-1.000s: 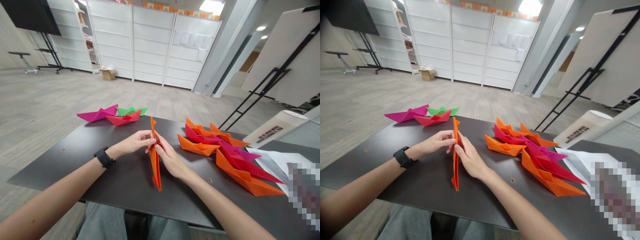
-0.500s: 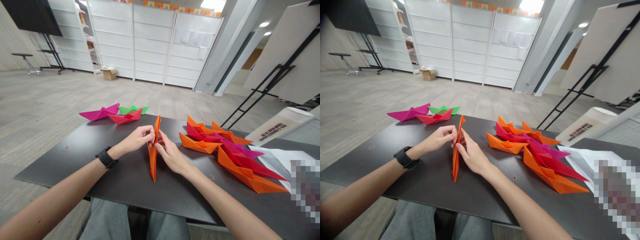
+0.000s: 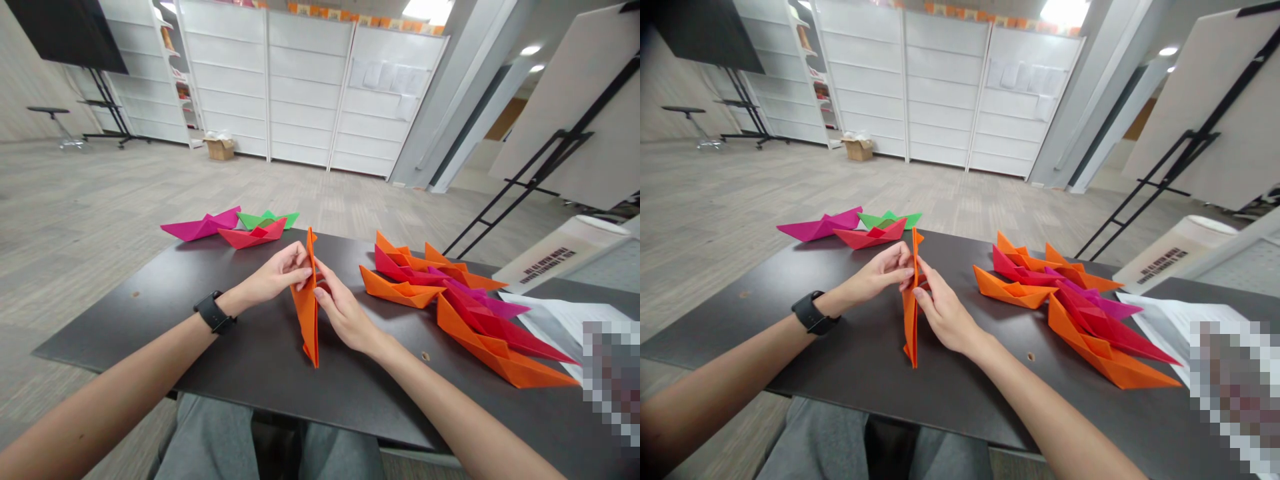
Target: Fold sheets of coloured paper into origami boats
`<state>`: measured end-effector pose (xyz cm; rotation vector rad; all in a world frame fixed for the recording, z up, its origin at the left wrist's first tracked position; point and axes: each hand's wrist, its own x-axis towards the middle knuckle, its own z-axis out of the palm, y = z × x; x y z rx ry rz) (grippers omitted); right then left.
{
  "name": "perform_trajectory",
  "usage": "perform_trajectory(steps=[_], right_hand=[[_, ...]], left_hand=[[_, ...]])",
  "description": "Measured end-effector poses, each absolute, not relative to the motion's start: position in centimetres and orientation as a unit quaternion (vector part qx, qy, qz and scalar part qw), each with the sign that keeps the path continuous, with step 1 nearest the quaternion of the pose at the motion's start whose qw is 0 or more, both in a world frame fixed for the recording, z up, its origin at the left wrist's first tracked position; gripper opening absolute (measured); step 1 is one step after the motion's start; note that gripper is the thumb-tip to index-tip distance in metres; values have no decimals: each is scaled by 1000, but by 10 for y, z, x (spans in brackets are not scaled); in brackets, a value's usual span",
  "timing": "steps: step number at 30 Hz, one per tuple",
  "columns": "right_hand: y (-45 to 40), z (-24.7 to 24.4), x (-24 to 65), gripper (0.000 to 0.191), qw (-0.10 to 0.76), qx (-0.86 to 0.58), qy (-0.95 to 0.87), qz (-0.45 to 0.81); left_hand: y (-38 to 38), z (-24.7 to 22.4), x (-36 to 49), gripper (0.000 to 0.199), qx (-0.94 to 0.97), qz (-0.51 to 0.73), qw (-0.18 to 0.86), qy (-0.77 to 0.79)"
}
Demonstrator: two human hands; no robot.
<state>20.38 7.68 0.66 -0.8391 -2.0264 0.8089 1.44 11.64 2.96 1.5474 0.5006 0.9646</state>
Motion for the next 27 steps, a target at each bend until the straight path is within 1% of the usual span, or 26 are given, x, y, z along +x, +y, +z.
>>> perform_trajectory(steps=[4,8,14,20,27], right_hand=[[75,8,203,55,394,-329,-801,309],[74,9,203,54,393,-323,-802,313],[73,8,202,53,395,-319,-800,319],[73,8,203,53,392,-328,-802,310],[74,6,202,54,387,-333,-788,342]], left_hand=[[115,31,15,39,667,417,577,220],[114,33,15,42,661,412,592,206],[115,29,12,38,664,410,596,189],[115,27,11,38,664,414,596,182],[114,29,11,35,670,413,587,190]])
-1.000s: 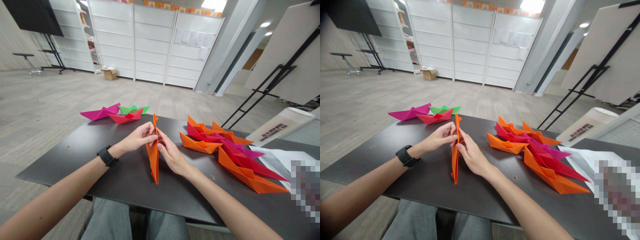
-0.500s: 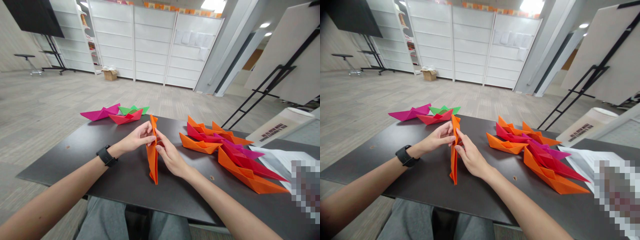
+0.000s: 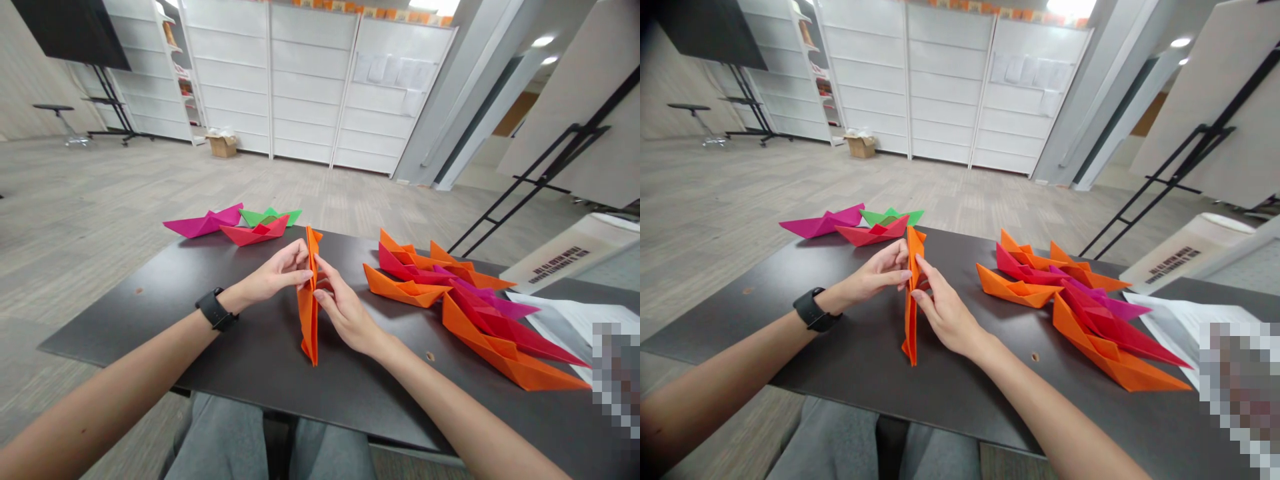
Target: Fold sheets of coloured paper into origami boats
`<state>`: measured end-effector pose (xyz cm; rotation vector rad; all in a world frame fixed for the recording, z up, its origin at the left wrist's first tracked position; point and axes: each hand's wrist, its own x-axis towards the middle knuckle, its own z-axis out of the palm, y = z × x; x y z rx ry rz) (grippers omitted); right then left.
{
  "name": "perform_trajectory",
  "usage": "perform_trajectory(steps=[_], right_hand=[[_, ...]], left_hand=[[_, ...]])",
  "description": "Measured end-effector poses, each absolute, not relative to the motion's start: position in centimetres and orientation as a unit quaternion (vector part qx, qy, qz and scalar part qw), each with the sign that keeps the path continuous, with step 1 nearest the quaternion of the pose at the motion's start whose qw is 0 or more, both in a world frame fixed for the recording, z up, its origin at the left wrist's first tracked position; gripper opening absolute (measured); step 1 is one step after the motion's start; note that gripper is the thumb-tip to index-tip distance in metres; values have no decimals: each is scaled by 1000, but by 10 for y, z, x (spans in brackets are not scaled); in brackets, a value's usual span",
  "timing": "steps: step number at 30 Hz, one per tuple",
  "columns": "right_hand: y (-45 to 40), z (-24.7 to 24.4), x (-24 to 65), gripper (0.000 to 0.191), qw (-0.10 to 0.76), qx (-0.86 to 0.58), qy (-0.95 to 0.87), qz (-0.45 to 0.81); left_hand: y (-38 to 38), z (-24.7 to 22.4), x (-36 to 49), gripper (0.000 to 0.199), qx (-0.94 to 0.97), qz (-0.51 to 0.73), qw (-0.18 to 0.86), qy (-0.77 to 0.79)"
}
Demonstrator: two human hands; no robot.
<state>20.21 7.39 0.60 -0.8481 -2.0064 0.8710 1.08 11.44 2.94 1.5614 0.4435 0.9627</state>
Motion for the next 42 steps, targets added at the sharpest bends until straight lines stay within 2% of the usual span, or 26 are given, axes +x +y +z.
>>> perform_trajectory(steps=[4,9,13,16,18,22,24,27,32,37,42], right_hand=[[74,5,202,59,411,-384,-769,303],[73,3,200,74,440,-439,-743,249],[76,1,201,65,464,-489,-690,264],[82,0,204,54,488,-492,-673,260],[84,1,207,54,493,-483,-682,241],[84,3,210,59,468,-470,-728,176],[84,3,210,46,448,-451,-759,138],[85,3,210,27,424,-428,-792,102],[94,0,213,29,420,-460,-776,96],[94,-1,215,31,385,-498,-773,77],[85,7,214,39,312,-490,-812,59]], left_hand=[[115,32,15,36,658,456,558,219],[111,35,20,31,681,486,481,263],[103,33,23,24,722,489,321,369],[100,30,26,26,748,418,315,407],[100,29,27,27,752,386,336,416],[101,27,29,34,741,378,359,422],[100,26,31,36,740,377,368,419],[100,25,32,25,744,383,348,424],[104,25,25,23,743,395,251,478],[111,26,16,24,772,351,125,515],[107,23,22,12,808,322,129,476]])
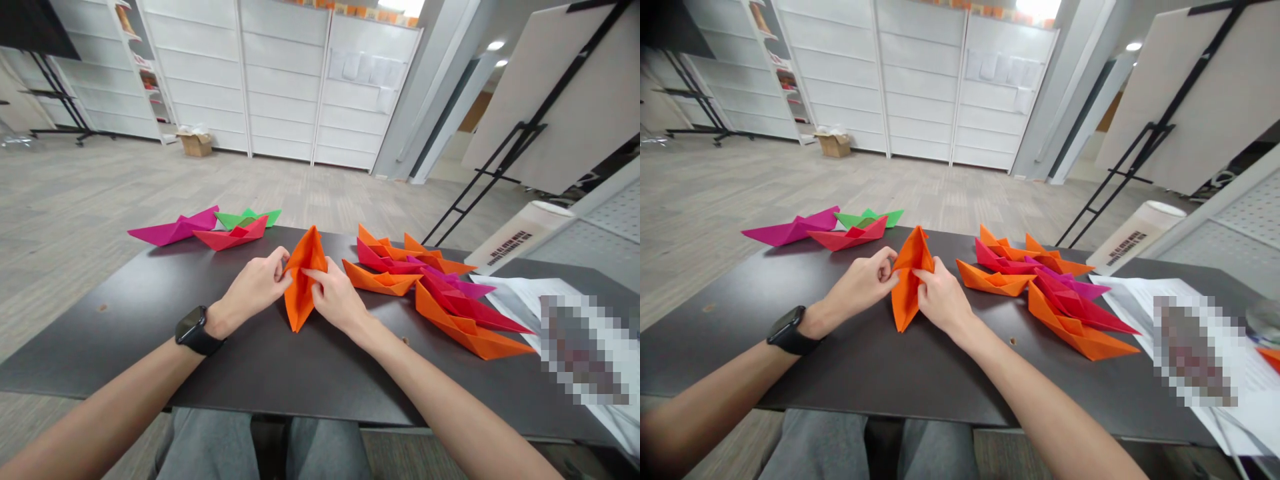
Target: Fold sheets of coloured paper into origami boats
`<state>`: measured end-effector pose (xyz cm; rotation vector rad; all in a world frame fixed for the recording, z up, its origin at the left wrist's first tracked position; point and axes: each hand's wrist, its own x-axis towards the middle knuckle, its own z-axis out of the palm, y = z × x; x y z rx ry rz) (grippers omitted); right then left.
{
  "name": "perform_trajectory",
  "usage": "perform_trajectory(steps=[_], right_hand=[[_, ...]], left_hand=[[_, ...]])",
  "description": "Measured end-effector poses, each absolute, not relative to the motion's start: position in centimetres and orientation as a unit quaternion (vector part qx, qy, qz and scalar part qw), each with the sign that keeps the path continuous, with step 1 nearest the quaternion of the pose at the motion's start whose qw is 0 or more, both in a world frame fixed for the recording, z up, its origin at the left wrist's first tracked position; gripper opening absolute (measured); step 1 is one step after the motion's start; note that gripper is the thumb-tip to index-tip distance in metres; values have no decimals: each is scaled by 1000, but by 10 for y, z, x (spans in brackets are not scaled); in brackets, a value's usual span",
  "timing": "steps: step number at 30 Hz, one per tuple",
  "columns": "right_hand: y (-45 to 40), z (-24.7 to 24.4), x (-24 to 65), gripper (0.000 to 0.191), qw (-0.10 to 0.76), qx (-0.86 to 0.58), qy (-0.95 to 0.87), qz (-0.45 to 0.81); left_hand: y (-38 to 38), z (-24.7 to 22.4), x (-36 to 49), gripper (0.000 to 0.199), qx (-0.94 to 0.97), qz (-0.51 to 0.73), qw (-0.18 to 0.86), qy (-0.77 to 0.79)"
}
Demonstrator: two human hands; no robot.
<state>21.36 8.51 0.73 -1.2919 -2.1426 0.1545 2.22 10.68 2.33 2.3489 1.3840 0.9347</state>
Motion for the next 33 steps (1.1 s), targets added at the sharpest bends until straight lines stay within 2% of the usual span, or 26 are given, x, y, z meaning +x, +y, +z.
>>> perform_trajectory(steps=[5,10,15,19,23,26,29,33], right_hand=[[79,13,210,25,274,-536,-796,65],[81,13,213,30,276,-545,-790,52],[86,8,219,32,254,-527,-809,47],[90,3,221,32,298,-524,-795,71],[94,4,224,41,328,-545,-766,92],[97,3,227,52,276,-482,-830,59],[97,0,227,53,193,-403,-894,45],[94,-1,226,49,128,-382,-914,39]], left_hand=[[99,22,27,15,790,391,81,465],[100,24,17,19,779,429,31,457],[110,27,5,24,841,346,33,415],[121,30,-8,22,896,264,26,355],[132,31,-25,42,917,233,72,316],[135,30,-32,45,937,172,116,283],[133,26,-34,46,944,121,130,277],[128,25,-32,32,945,88,125,288]])
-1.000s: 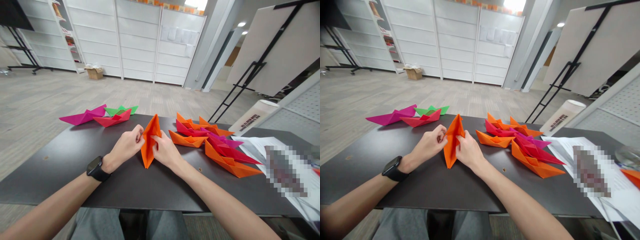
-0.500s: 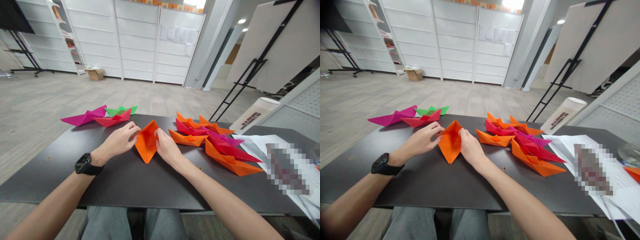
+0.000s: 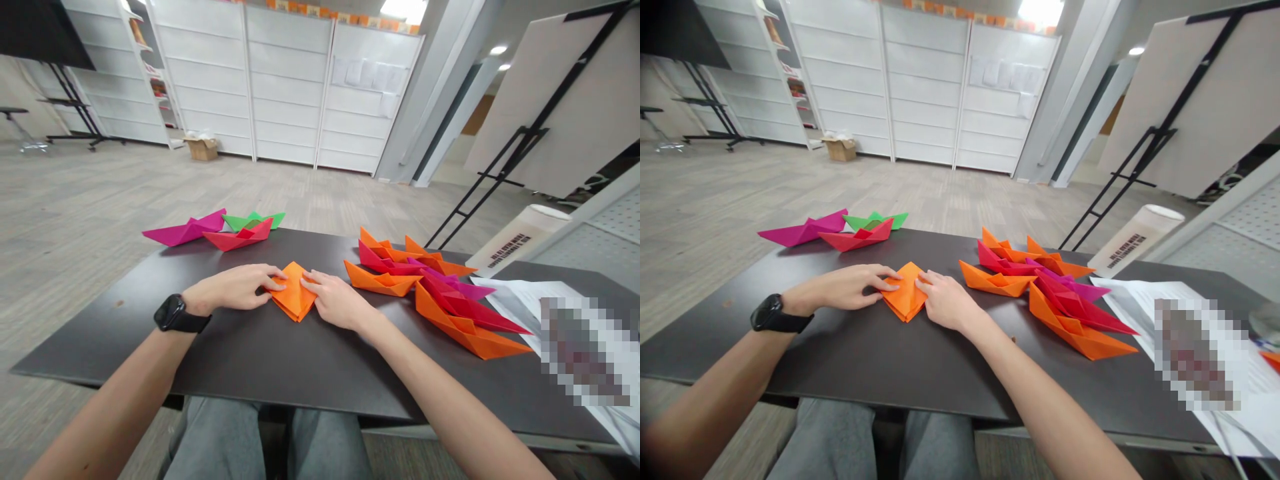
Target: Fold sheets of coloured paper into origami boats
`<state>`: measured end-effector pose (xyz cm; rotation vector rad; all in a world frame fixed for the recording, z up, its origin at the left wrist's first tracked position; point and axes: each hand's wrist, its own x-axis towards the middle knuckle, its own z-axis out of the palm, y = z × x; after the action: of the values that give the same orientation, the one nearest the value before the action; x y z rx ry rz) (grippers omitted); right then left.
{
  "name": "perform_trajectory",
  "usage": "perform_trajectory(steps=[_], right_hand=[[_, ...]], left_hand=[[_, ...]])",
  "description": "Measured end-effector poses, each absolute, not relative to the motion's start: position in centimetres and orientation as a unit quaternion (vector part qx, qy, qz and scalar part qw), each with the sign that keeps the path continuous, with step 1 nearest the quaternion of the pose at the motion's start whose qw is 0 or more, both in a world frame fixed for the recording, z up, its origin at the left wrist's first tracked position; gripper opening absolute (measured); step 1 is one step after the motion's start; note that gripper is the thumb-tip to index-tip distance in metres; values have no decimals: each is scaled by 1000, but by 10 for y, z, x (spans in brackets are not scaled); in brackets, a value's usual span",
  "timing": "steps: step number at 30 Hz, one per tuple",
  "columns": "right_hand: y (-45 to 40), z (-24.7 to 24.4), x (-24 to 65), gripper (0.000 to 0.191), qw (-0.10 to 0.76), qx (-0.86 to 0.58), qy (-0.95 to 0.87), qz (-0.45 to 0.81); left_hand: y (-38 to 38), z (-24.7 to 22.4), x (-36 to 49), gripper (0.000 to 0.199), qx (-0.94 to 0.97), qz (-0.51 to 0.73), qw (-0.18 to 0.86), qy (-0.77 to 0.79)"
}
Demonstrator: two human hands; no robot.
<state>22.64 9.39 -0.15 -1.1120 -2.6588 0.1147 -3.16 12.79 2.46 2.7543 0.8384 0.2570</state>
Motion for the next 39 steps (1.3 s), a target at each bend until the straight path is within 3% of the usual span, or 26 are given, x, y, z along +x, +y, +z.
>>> perform_trajectory(steps=[9,13,17,22,28,34,39], right_hand=[[85,8,223,47,106,-324,-932,128],[80,15,225,59,40,-335,-921,197],[73,16,221,52,63,-327,-929,158],[70,11,219,64,46,-314,-930,186],[78,14,235,72,-11,-407,-891,202],[72,17,230,60,0,-426,-894,139],[73,18,227,39,54,-408,-910,56]], left_hand=[[118,19,-7,28,907,128,107,386],[113,12,-1,60,902,122,95,402],[113,1,-4,92,909,82,81,401],[116,-11,-7,102,916,31,72,394],[116,-13,-6,108,919,9,71,389],[110,-14,-4,96,919,38,33,391],[115,-9,-8,109,922,26,85,376]])
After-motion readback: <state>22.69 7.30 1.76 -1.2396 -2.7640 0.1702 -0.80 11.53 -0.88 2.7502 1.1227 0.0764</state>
